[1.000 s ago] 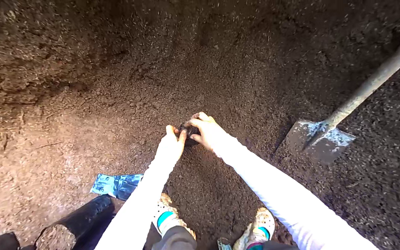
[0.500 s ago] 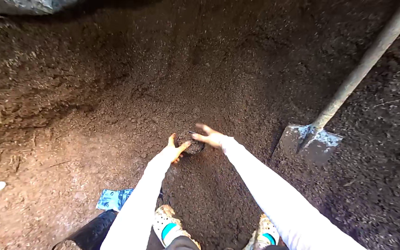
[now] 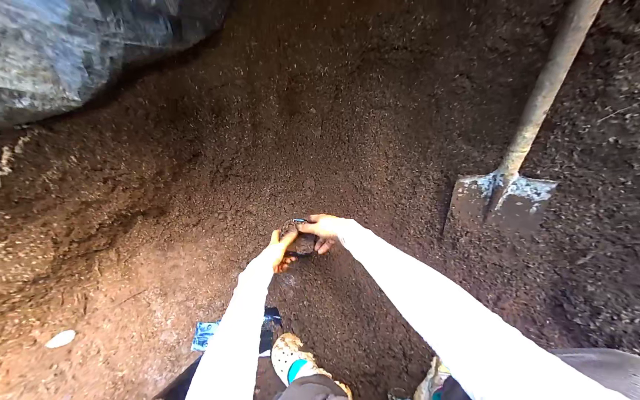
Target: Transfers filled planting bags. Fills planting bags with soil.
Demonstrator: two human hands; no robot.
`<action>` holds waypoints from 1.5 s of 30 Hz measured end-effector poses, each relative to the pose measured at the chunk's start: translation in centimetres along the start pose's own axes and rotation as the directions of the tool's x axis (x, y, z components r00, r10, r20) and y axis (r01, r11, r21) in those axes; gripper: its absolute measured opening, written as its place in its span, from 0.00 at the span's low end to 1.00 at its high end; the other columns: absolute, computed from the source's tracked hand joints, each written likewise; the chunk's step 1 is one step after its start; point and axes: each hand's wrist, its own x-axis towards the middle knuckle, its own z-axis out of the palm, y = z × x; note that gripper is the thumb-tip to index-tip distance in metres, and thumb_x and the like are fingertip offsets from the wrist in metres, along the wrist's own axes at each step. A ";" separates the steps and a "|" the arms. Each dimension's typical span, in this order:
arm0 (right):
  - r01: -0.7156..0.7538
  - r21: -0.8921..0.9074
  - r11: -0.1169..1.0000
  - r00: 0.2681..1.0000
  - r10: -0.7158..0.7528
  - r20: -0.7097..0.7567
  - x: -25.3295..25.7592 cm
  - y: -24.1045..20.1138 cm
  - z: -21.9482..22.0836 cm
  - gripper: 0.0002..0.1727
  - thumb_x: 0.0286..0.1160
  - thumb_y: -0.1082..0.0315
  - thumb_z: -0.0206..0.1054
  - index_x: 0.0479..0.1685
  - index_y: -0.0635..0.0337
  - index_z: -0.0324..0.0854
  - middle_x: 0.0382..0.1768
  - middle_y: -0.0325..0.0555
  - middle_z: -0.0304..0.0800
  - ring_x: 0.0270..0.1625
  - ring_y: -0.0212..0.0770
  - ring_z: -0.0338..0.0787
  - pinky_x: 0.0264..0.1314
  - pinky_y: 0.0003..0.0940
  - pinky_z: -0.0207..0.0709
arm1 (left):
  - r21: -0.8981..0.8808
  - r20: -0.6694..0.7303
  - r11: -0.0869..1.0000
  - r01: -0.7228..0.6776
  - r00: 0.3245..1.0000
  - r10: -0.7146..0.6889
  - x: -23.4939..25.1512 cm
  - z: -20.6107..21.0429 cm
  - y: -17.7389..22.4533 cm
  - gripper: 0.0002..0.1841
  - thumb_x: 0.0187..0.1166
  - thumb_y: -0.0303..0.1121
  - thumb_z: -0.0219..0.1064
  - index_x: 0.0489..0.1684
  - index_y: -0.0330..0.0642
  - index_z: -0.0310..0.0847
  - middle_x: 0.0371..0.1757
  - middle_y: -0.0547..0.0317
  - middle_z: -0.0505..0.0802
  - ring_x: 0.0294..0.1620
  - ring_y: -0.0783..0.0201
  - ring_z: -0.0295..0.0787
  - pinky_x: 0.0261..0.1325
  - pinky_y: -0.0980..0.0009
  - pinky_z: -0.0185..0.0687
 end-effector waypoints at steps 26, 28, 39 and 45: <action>0.380 -0.756 0.532 0.924 -0.250 0.288 3.8 -3.1 -1.9 0.33 0.89 0.48 0.58 0.85 0.60 0.70 0.81 0.65 0.73 0.86 0.63 0.69 0.86 0.66 0.59 | -0.760 -0.146 0.648 -0.059 0.986 -0.082 -0.6 6.1 0.6 0.24 0.97 0.40 0.46 0.87 0.41 0.52 0.69 0.39 0.80 0.52 0.55 0.90 0.46 0.67 0.91; 0.396 -0.755 0.523 0.915 -0.295 0.275 4.0 -2.8 -2.2 0.31 0.89 0.47 0.60 0.85 0.54 0.71 0.80 0.62 0.76 0.85 0.63 0.72 0.84 0.68 0.61 | -0.684 -0.196 0.727 -0.065 0.976 -0.098 -0.4 6.2 0.5 0.25 0.97 0.40 0.45 0.89 0.45 0.47 0.60 0.41 0.83 0.38 0.61 0.89 0.34 0.73 0.86; 0.395 -0.782 0.482 0.852 -0.510 0.116 2.1 0.4 -2.6 0.26 0.95 0.48 0.47 0.79 0.50 0.75 0.63 0.59 0.89 0.69 0.64 0.86 0.69 0.69 0.74 | 0.480 -0.303 0.876 0.042 0.945 0.121 -3.0 3.2 -0.2 0.29 0.97 0.48 0.39 0.89 0.38 0.59 0.66 0.36 0.87 0.59 0.48 0.91 0.66 0.51 0.84; 0.222 -0.495 0.840 0.906 -0.365 -0.213 2.4 16.8 -2.3 0.37 0.86 0.34 0.51 0.93 0.32 0.58 0.90 0.53 0.61 0.91 0.65 0.58 0.85 0.77 0.52 | 0.350 -0.350 0.823 -0.448 0.752 0.559 -0.6 5.0 -3.5 0.72 0.57 0.56 0.86 0.97 0.39 0.28 0.93 0.27 0.53 0.92 0.37 0.55 0.90 0.45 0.57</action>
